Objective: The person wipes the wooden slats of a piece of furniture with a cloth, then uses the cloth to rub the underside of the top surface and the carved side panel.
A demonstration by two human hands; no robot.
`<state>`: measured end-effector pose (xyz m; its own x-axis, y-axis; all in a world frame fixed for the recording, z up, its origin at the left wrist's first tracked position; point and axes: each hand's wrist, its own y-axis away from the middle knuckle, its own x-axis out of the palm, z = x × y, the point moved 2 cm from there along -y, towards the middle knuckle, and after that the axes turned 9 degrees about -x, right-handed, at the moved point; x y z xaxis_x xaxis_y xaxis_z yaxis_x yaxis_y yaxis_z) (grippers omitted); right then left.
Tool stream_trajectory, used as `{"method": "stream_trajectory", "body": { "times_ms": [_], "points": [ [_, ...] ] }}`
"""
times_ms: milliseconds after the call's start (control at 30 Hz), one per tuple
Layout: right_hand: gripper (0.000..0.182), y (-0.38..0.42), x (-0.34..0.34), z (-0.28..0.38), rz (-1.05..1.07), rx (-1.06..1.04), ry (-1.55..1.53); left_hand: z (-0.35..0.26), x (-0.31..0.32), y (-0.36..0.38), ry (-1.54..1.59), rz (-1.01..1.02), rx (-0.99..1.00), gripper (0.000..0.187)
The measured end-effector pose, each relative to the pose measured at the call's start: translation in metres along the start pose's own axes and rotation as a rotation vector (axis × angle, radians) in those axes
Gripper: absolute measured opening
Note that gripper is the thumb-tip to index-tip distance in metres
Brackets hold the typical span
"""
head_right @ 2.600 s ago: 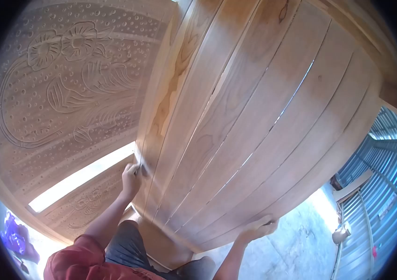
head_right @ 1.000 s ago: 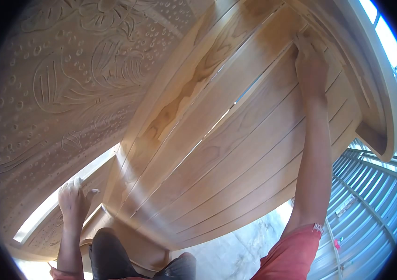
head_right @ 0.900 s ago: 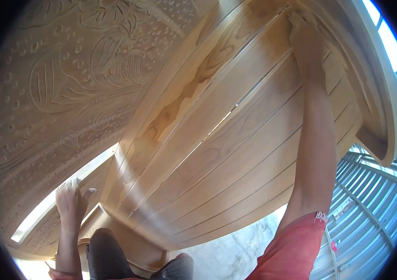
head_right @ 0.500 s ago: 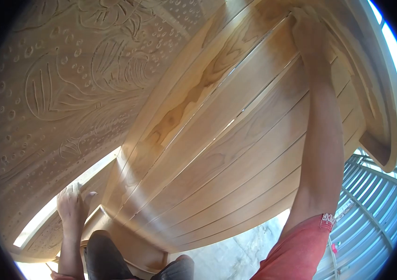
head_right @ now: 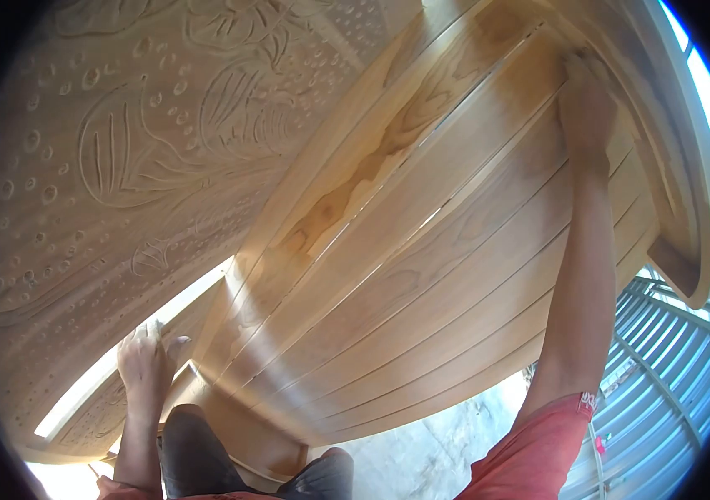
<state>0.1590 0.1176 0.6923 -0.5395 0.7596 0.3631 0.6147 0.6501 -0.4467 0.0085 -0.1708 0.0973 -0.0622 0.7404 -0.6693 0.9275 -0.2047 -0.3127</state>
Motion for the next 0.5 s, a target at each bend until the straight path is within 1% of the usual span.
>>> {"method": "stream_trajectory", "body": {
  "times_ms": [33, 67, 100, 133, 167, 233, 267, 333, 367, 433, 467, 500],
  "points": [
    [0.035, -0.005, 0.005, -0.003, -0.013, -0.117, -0.004, -0.003, -0.002, 0.000, -0.004, 0.006, 0.007, 0.047],
    [0.035, -0.017, 0.017, -0.008, -0.019, -0.120, 0.005, -0.005, -0.003, -0.001, -0.018, 0.023, -0.009, 0.048],
    [0.034, -0.033, 0.032, -0.008, 0.168, -0.037, 0.040, -0.006, -0.004, -0.001, -0.035, 0.043, -0.023, 0.048],
    [0.034, -0.039, 0.041, -0.007, 0.356, 0.049, 0.070, -0.004, -0.001, 0.000, -0.017, 0.012, -0.007, 0.049],
    [0.034, -0.029, 0.034, -0.008, 0.355, 0.057, 0.067, -0.006, 0.000, -0.001, -0.023, 0.006, -0.006, 0.049],
    [0.032, 0.003, -0.006, 0.000, 0.060, 0.070, 0.020, -0.002, -0.001, 0.000, -0.007, -0.006, 0.023, 0.049],
    [0.032, 0.008, -0.015, 0.003, 0.054, 0.070, 0.021, 0.000, 0.000, -0.001, -0.005, -0.010, 0.020, 0.049],
    [0.032, 0.011, -0.025, 0.007, 0.060, 0.177, -0.131, 0.000, 0.003, 0.001, 0.007, -0.031, 0.034, 0.048],
    [0.032, 0.001, -0.016, 0.010, 0.058, 0.173, -0.128, 0.000, 0.003, 0.001, 0.012, -0.032, 0.034, 0.048],
    [0.033, -0.030, -0.001, 0.027, 0.186, 0.063, -0.105, 0.000, 0.005, 0.000, -0.062, -0.043, 0.026, 0.048],
    [0.033, -0.023, -0.007, 0.018, 0.195, 0.063, -0.095, -0.003, 0.000, 0.001, -0.065, -0.102, 0.094, 0.042],
    [0.034, -0.013, -0.013, 0.008, 0.189, 0.061, -0.095, -0.004, 0.001, 0.000, -0.067, -0.101, 0.108, 0.042]
  ]
}}
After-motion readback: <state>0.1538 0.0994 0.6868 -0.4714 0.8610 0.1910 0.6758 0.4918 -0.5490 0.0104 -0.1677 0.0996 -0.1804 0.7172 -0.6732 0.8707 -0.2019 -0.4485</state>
